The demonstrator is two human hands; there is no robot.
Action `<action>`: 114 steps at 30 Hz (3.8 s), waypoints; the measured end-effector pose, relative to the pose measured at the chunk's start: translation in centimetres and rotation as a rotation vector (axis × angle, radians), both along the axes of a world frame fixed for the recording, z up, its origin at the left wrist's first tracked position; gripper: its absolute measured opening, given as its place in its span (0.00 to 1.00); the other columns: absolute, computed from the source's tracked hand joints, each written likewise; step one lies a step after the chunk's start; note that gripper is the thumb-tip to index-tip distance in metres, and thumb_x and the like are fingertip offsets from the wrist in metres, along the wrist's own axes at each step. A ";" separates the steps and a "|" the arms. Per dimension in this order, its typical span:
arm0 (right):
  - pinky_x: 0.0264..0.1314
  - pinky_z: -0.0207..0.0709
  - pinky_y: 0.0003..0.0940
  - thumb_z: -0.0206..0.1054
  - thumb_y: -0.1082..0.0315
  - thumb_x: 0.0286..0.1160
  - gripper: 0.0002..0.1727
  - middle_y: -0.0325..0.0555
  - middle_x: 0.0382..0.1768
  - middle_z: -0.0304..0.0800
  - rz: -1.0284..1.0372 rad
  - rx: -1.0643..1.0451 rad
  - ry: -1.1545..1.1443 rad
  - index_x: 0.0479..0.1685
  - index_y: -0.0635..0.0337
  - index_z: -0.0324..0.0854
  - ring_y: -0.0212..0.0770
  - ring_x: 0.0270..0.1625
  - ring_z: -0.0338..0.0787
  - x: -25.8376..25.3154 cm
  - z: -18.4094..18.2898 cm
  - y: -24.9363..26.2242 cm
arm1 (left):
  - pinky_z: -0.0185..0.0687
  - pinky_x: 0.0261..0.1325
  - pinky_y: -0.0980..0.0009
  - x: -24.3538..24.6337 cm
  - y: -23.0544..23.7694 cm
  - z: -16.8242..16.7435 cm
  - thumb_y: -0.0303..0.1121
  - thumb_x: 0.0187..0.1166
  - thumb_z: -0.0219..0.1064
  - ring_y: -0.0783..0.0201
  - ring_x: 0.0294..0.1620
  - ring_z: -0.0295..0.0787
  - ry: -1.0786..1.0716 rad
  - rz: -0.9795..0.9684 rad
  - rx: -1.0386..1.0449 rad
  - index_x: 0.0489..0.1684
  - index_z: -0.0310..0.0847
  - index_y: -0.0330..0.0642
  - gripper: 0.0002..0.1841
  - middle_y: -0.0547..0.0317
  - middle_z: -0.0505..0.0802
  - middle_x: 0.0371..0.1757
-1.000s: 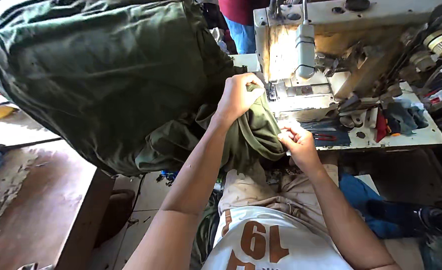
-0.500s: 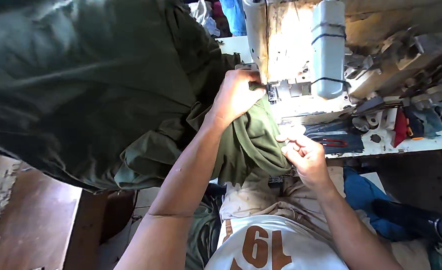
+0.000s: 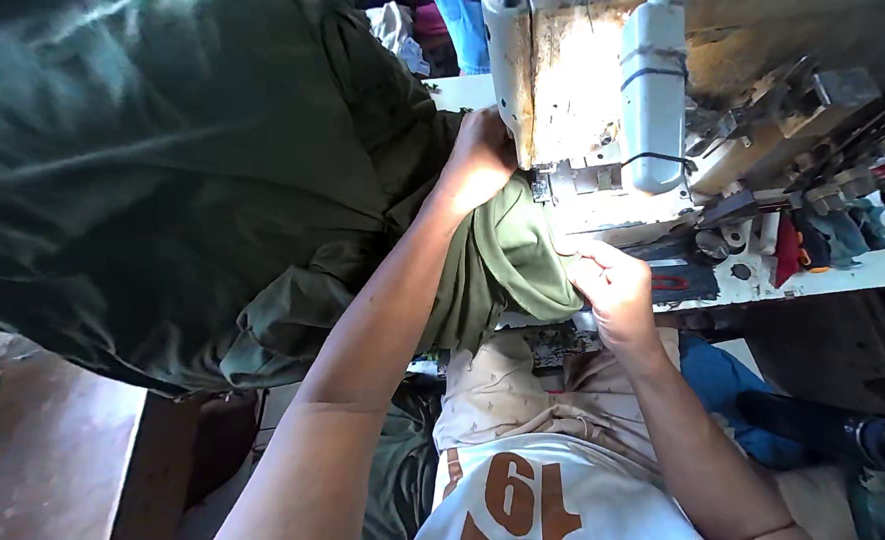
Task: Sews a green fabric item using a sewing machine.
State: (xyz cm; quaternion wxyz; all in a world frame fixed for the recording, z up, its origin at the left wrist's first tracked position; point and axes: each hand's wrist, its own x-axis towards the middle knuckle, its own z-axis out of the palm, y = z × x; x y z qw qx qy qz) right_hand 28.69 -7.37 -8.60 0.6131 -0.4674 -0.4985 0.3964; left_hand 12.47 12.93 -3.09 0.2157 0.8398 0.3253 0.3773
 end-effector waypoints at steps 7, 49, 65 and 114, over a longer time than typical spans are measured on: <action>0.24 0.75 0.29 0.67 0.82 0.69 0.19 0.44 0.26 0.86 -0.021 -0.003 -0.013 0.58 0.60 0.92 0.33 0.21 0.77 0.0 -0.2 -1.2 | 0.84 0.64 0.69 -0.1 -0.2 0.1 0.34 0.68 0.79 0.75 0.54 0.90 0.050 -0.020 -0.058 0.51 0.88 0.41 0.15 0.61 0.95 0.48; 0.26 0.81 0.30 0.66 0.79 0.75 0.16 0.46 0.31 0.90 0.035 0.013 0.006 0.58 0.59 0.91 0.35 0.24 0.84 -1.0 -0.2 0.7 | 0.80 0.67 0.63 0.7 1.1 2.8 0.36 0.72 0.76 0.61 0.56 0.91 0.182 -0.011 0.196 0.55 0.87 0.33 0.18 0.45 0.94 0.51; 0.28 0.82 0.28 0.63 0.74 0.85 0.10 0.45 0.38 0.92 0.167 0.072 -0.145 0.52 0.63 0.89 0.34 0.27 0.85 0.8 0.9 0.1 | 0.55 0.87 0.40 -6.9 -14.8 -0.2 0.64 0.75 0.67 0.49 0.86 0.65 0.434 -0.062 0.235 0.30 0.90 0.52 0.24 0.54 0.80 0.78; 0.27 0.85 0.28 0.71 0.78 0.76 0.07 0.46 0.47 0.92 0.091 0.107 -0.090 0.47 0.61 0.92 0.35 0.28 0.86 1.2 -0.6 -2.1 | 0.49 0.85 0.32 -3.9 -13.9 -1.9 0.24 0.70 0.65 0.51 0.69 0.85 0.391 0.034 0.480 0.34 0.93 0.45 0.09 0.58 0.94 0.59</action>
